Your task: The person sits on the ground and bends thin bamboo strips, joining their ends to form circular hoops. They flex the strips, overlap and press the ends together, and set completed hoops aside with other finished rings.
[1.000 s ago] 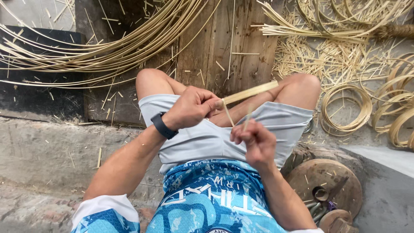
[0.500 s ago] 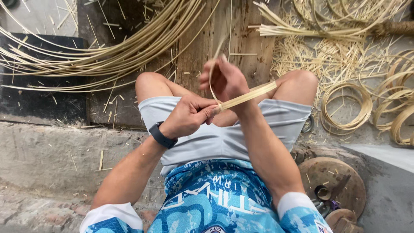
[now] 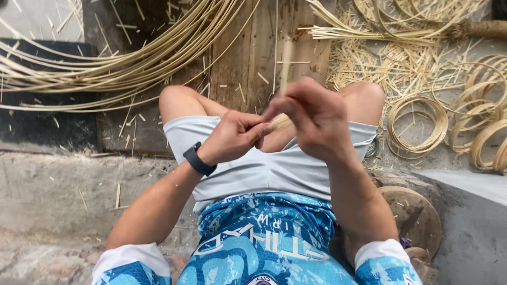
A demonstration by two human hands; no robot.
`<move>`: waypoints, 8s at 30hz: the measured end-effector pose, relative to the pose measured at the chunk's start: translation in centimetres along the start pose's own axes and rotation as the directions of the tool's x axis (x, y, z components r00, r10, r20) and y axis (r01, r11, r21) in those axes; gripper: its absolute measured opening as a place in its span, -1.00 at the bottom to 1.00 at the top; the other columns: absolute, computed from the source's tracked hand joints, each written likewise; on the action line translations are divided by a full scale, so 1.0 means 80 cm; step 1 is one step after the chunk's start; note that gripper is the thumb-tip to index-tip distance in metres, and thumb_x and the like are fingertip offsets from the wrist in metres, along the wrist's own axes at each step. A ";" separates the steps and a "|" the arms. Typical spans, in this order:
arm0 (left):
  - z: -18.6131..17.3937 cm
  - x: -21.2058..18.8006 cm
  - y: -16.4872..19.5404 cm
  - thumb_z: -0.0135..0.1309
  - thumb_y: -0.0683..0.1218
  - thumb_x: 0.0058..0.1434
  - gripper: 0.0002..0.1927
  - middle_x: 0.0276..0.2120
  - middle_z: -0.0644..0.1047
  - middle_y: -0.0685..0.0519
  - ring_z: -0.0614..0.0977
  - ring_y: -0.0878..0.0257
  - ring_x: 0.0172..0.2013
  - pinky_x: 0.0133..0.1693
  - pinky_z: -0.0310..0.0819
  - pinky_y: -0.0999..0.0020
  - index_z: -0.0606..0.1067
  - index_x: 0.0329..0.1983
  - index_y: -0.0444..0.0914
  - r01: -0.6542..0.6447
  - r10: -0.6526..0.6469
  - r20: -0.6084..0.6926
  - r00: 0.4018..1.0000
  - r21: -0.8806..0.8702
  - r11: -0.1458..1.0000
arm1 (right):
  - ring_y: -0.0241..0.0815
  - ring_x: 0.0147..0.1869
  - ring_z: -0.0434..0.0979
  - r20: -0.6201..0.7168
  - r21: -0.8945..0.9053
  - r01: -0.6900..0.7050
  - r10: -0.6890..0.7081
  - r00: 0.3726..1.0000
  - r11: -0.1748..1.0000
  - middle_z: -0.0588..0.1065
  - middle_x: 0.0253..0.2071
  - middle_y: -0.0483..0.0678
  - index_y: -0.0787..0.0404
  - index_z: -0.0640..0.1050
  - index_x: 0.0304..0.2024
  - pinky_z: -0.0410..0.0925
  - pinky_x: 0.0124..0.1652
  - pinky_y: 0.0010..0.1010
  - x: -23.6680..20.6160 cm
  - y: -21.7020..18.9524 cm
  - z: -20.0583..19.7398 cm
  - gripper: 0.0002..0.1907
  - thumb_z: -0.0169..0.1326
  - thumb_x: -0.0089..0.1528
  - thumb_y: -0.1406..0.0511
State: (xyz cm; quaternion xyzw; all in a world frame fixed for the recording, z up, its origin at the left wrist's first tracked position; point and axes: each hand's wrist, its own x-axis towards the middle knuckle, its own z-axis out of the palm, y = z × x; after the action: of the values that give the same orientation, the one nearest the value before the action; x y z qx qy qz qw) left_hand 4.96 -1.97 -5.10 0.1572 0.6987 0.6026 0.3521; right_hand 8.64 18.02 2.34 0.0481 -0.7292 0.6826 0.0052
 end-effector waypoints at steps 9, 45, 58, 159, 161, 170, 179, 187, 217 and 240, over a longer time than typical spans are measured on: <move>-0.011 -0.014 -0.004 0.03 -0.11 0.43 -0.76 -0.57 0.49 0.18 0.43 0.50 -0.53 -0.49 0.31 0.53 0.61 -0.25 -0.35 -0.013 0.012 -0.009 1.000 -0.115 0.993 | -0.22 -0.33 0.31 -0.193 0.726 0.079 0.093 0.977 0.684 0.31 -0.41 -0.12 0.20 0.36 -0.31 0.32 -0.23 -0.44 -0.082 0.117 0.048 -0.68 -0.03 0.51 0.20; 0.008 -0.026 0.004 0.03 -0.17 0.46 -0.82 -0.46 0.54 0.15 0.47 0.48 -0.45 -0.41 0.34 0.55 0.58 -0.10 -0.39 -0.091 0.126 0.146 0.981 -0.227 0.970 | -0.37 -0.51 0.11 0.397 0.806 -0.282 -0.122 0.910 0.520 0.29 -0.60 -0.23 0.33 0.50 -0.26 0.10 -0.44 -0.53 0.031 0.203 0.022 -0.71 0.11 0.49 0.25; -0.005 0.001 -0.027 0.14 -0.29 0.34 -0.78 -0.32 0.63 0.03 0.65 0.39 -0.33 -0.29 0.54 0.46 0.59 0.04 -0.27 -0.375 0.420 -0.094 0.903 0.309 0.874 | -0.25 -0.18 0.57 0.111 -0.372 0.299 -0.278 0.954 0.879 0.58 -0.18 0.00 0.31 0.61 -0.12 0.41 -0.23 -0.49 -0.016 0.046 0.007 -0.84 0.21 0.25 0.50; -0.026 0.010 -0.113 0.10 -0.19 0.34 -0.82 -0.36 0.65 -0.07 0.65 0.25 -0.38 -0.28 0.56 0.39 0.59 -0.08 -0.40 0.001 0.040 -0.463 0.886 0.087 0.996 | -0.14 -0.23 0.54 0.165 -0.526 0.414 -0.388 0.907 0.743 0.56 -0.28 -0.11 0.20 0.62 -0.15 0.38 -0.23 -0.32 0.001 0.159 0.059 -0.88 0.15 0.26 0.41; -0.024 0.019 -0.114 0.09 -0.14 0.39 -0.80 -0.36 0.60 0.03 0.59 0.37 -0.38 -0.30 0.55 0.46 0.55 -0.06 -0.40 -0.065 -0.034 -0.446 0.894 -0.207 0.976 | -0.36 -0.30 0.47 -0.090 -0.049 -0.094 0.089 0.992 0.994 0.57 -0.29 -0.18 0.23 0.65 -0.10 0.36 -0.34 -0.49 -0.011 0.179 0.065 -0.92 0.16 0.37 0.40; 0.024 0.031 -0.115 0.13 -0.15 0.40 -0.84 -0.22 0.55 0.10 0.57 0.36 -0.20 -0.10 0.51 0.45 0.50 -0.02 -0.30 -0.123 -0.068 -0.204 0.977 -0.790 0.601 | -0.36 -0.15 0.53 -0.055 0.359 -0.065 0.090 0.994 0.931 0.45 -0.12 -0.11 0.43 0.63 -0.06 0.49 -0.18 -0.54 -0.028 0.212 0.050 -0.84 0.25 0.34 0.44; 0.039 0.022 -0.088 0.22 0.05 0.27 -0.73 -0.30 0.54 0.17 0.53 0.39 -0.24 -0.14 0.39 0.41 0.52 -0.10 -0.19 -0.206 -0.169 -0.339 0.925 -0.825 0.527 | -0.36 -0.19 0.63 -0.366 0.020 0.026 -0.017 0.931 0.999 0.53 -0.23 -0.09 0.36 0.54 -0.15 0.53 -0.19 -0.53 -0.044 0.193 0.085 -0.91 0.19 0.36 0.43; 0.042 0.036 -0.086 0.30 0.11 0.25 -0.67 -0.40 0.50 0.16 0.48 0.36 -0.35 -0.25 0.36 0.38 0.53 -0.22 -0.21 -0.186 -0.194 -0.341 0.920 -0.814 0.550 | -0.30 -0.19 0.67 -0.402 0.006 0.064 -0.056 0.914 0.998 0.59 -0.25 -0.04 0.38 0.53 -0.12 0.55 -0.17 -0.51 -0.042 0.183 0.093 -0.87 0.18 0.37 0.41; -0.075 0.040 0.011 0.29 -0.30 0.29 -0.88 -0.32 0.58 0.01 0.60 0.27 -0.35 -0.35 0.50 0.42 0.62 -0.14 -0.30 -0.427 0.724 -0.378 0.577 0.616 0.662 | -0.29 -0.10 0.48 -0.400 -0.545 0.152 -0.415 0.817 0.825 0.44 -0.10 0.00 0.32 0.57 0.02 0.40 -0.17 -0.55 -0.037 0.083 -0.061 -0.54 -0.05 0.58 0.04; -0.047 0.027 0.042 0.20 -0.27 0.31 -0.83 -0.18 0.69 -0.13 0.77 0.25 -0.21 -0.19 0.65 0.45 0.63 -0.04 -0.34 -0.375 0.469 -0.240 0.850 0.351 0.858 | -0.35 -0.26 0.43 -0.310 -0.523 0.244 -0.449 0.838 0.817 0.49 -0.31 -0.07 0.29 0.60 -0.21 0.33 -0.37 -0.54 0.002 0.073 0.008 -0.68 0.09 0.54 0.20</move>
State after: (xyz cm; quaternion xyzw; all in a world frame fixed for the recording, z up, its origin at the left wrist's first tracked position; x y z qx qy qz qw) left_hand 0.20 -2.61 -2.45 0.2594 0.7743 0.5734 0.0656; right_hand 8.09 17.73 -3.49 0.0327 -0.8297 0.4695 0.3003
